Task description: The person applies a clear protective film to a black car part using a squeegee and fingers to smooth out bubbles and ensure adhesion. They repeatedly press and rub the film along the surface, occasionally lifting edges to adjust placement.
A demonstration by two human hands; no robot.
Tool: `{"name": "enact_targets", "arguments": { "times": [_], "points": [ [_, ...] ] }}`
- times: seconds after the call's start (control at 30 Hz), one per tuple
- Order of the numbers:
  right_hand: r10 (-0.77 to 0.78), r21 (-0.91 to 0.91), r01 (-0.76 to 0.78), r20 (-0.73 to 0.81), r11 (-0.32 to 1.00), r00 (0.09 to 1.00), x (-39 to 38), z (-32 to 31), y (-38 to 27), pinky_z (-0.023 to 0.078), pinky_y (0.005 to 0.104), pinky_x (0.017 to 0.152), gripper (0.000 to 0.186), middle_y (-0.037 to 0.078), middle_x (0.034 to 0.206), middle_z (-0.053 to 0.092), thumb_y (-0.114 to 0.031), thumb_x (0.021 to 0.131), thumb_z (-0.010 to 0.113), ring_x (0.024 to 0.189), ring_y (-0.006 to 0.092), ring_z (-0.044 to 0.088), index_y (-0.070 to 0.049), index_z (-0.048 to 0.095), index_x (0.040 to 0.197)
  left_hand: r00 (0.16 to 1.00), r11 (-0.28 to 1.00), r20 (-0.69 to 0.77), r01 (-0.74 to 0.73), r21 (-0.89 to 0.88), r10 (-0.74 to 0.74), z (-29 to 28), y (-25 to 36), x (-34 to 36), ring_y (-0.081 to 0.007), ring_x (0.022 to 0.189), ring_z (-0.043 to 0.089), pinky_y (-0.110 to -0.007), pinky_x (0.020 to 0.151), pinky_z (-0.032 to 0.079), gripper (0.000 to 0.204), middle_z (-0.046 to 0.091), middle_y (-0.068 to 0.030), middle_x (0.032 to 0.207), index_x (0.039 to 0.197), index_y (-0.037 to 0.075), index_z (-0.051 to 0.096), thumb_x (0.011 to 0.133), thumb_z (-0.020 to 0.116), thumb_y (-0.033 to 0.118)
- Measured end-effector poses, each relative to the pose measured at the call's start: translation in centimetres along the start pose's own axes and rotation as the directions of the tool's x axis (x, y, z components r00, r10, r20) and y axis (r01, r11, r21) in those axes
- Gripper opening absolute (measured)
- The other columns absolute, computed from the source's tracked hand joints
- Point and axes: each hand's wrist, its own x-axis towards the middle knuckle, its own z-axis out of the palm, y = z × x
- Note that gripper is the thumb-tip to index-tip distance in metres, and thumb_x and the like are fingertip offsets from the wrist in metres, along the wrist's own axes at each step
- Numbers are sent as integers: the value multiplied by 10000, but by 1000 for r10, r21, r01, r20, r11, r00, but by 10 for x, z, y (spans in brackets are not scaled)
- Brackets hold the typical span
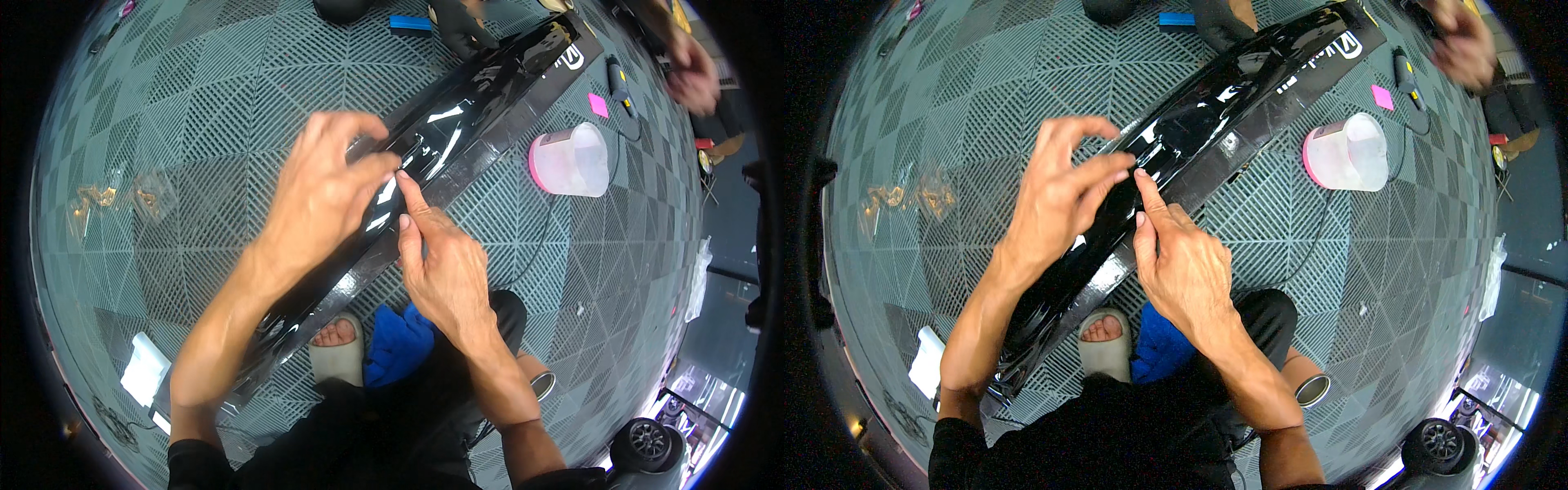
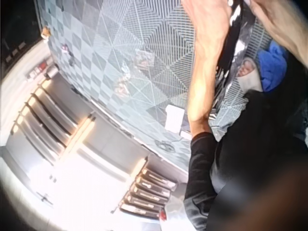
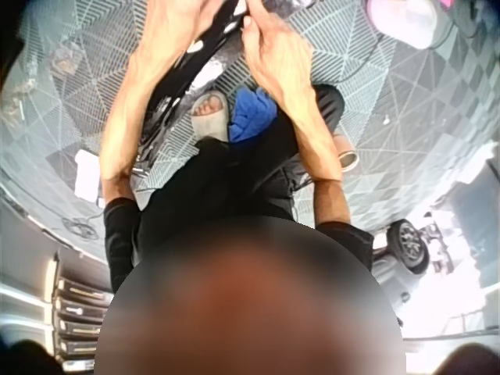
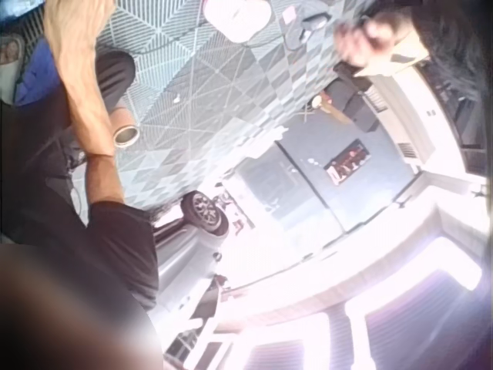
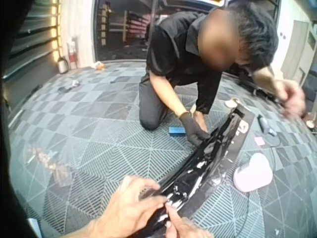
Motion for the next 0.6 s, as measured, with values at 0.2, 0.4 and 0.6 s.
{"name": "enact_targets", "arguments": {
  "times": [0.2,0.4,0.6],
  "points": [
    [-27,87,32,-56,996,998,-5,5,7,622,511,703,486,246,1134,778,-241,1098,573,795,426,763,-80,603,1556,1000,997,3,-28,70,28,8,19,-14,-303,1224,613,-429,980,541,255,678,-82,1303,1109,37,838,861,791,76],
    [-40,46,43,-66,998,997,-9,4,5,622,495,693,479,228,1092,775,-238,1097,576,779,406,766,-64,613,1541,999,997,38,-24,75,22,9,22,-19,-311,1252,600,-439,996,528,308,661,-77,1346,1154,17,819,862,822,115],
    [-19,87,25,-67,996,998,-9,4,3,619,498,674,492,213,1036,769,-233,1092,577,752,401,759,-76,598,1558,997,994,71,-32,105,25,8,21,-20,-320,1269,583,-453,1009,514,376,633,-82,1392,1208,5,799,864,834,153]
  ]
}}
